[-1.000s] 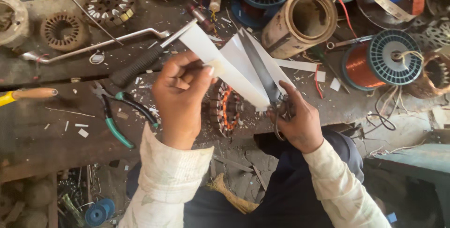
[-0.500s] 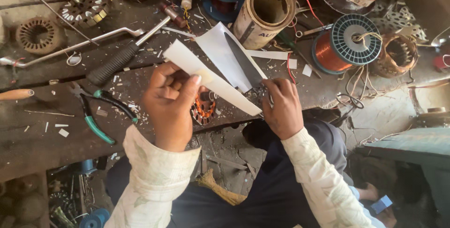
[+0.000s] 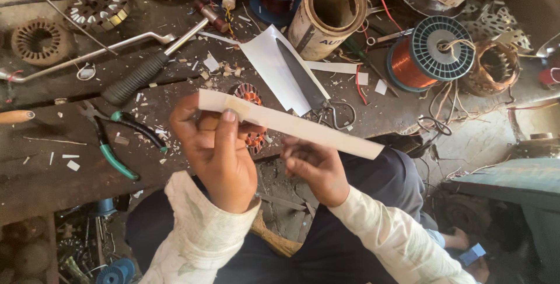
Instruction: The person cuts small rectangular pieces from a white insulating sheet using scissors and inserts them into the slots of a copper-wound motor stator. The person repeats this process, cutting and placing multiple insulating pieces into the stator slots.
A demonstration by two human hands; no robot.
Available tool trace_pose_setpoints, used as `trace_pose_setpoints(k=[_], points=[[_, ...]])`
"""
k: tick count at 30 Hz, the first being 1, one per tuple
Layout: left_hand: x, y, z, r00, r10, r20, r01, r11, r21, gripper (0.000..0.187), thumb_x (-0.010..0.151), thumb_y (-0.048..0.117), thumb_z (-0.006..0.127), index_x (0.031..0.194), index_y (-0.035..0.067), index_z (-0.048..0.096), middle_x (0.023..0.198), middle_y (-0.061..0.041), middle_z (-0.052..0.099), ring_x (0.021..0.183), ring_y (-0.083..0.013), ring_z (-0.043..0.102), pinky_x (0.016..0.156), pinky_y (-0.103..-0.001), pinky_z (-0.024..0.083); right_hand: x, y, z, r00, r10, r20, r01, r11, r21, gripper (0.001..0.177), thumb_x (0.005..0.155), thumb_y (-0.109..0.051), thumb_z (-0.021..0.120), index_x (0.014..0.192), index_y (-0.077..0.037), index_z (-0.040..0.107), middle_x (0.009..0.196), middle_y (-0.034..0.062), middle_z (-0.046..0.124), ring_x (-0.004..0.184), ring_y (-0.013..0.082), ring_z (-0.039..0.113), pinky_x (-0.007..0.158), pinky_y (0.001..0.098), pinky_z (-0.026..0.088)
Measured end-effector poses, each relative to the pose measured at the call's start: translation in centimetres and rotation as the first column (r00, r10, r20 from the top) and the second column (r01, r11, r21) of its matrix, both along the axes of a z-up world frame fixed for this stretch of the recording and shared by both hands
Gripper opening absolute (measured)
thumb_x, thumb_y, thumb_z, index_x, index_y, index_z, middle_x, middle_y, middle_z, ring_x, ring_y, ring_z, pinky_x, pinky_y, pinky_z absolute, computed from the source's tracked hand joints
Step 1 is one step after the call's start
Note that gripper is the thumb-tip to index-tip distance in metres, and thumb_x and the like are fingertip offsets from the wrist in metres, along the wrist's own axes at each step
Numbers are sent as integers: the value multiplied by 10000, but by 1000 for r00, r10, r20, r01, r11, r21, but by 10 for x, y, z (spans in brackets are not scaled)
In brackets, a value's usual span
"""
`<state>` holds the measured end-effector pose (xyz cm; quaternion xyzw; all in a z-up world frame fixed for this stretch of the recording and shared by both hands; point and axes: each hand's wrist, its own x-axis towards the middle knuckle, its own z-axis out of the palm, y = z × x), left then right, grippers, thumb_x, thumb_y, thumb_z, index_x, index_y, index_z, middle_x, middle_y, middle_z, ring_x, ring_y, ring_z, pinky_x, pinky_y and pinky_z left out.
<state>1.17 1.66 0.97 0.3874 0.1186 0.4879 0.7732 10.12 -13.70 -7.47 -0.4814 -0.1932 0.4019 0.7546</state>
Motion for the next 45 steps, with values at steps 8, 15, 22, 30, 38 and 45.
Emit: trace_pose_setpoints(k=[8,15,22,30,38,45], points=[[5,-42,-20,975,-119,-187,112,993,-47,146,1065,78,588,1193,8,584,1072,-86,679,969,-143,631,885,-287,524,2,11,16,987,-160,32,142,936,321,451,957,-121,762,1351,6,582,1110,163,669,865,202,648,796,331,532],[0,-68,-28,931,-44,-362,99,986,133,52,1050,53,616,1058,2,609,1238,-64,509,1085,-126,531,954,-257,453,-2,17,17,961,-275,-11,259,890,375,150,1001,-60,737,1065,56,668,1092,129,631,943,197,627,863,330,516],[2,-46,-20,891,-283,-355,296,955,-18,149,1028,1,628,1173,-19,654,1046,-53,665,903,-87,635,816,-218,523,9,10,20,907,-375,190,349,924,157,83,962,28,699,1015,68,649,971,133,667,758,163,635,684,280,520],[-6,-15,-15,805,-379,-457,454,888,64,194,969,36,714,1132,-68,719,992,-115,787,861,-150,775,782,-252,638,14,-1,19,945,-273,178,248,957,152,143,976,16,715,1082,65,632,1023,120,676,830,163,650,734,284,530],[-10,-14,-26,790,-491,-366,455,871,-186,179,960,-15,680,1127,-77,703,974,-146,776,809,-181,765,767,-316,663,10,-4,28,970,-206,126,202,979,38,174,943,12,696,1088,71,622,972,141,712,816,205,716,716,325,584],[-12,-12,-26,789,-439,-430,416,897,-152,180,955,-20,686,1122,-78,719,959,-146,768,805,-176,764,750,-298,650,18,-8,33,982,-153,112,151,988,26,225,956,22,696,1162,82,629,985,154,728,807,176,700,730,292,579]])
